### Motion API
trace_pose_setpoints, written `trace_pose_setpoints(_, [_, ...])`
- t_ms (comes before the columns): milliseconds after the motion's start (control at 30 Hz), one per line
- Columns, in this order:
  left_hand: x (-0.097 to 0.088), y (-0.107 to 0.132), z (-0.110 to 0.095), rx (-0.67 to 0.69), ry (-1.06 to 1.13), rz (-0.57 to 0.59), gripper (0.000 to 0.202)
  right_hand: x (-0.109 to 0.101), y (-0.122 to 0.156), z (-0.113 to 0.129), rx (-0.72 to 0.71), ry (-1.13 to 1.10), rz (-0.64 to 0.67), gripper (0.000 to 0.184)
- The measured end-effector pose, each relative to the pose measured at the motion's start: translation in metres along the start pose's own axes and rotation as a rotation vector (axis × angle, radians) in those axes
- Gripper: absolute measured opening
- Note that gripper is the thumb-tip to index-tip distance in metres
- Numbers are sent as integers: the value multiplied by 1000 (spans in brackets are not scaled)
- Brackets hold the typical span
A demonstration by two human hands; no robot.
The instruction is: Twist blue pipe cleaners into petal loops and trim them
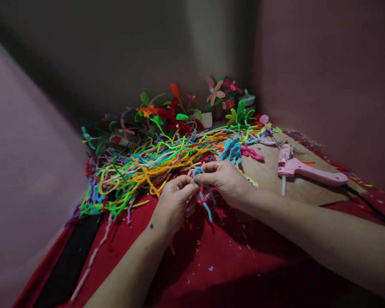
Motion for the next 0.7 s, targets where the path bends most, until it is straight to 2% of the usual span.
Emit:
trace_pose_setpoints(100, [-3,-2,-1,-6,-19,69,19,-2,-3,-3,39,-78,-22,7])
trace_pose_setpoints(233, [-7,-3,-1,-121,-98,219,24,-4,-6,-4,52,-122,-35,10])
trace_pose_setpoints(333, [-12,-4,-4,-163,-151,219,23,-6,-6,-3,70,-122,-35,10])
trace_pose_setpoints(567, [-14,0,-11,-137,-120,283,15,-8,-5,-1,90,-102,-80,8])
trace_pose_setpoints(633, [-14,1,-13,-133,-105,261,13,-8,-5,0,88,-109,-73,8])
trace_pose_setpoints(700, [-14,1,-18,-67,-74,206,13,-8,-6,0,79,-121,-60,7])
Point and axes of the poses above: each hand's wrist, its own y-axis away from the middle knuckle, its own x-axis out of the palm, z = x × y, the point moved 3 cm from there along -y, towards the middle knuckle, and after that the axes turned 8 degrees about y, right-handed, at the moved point
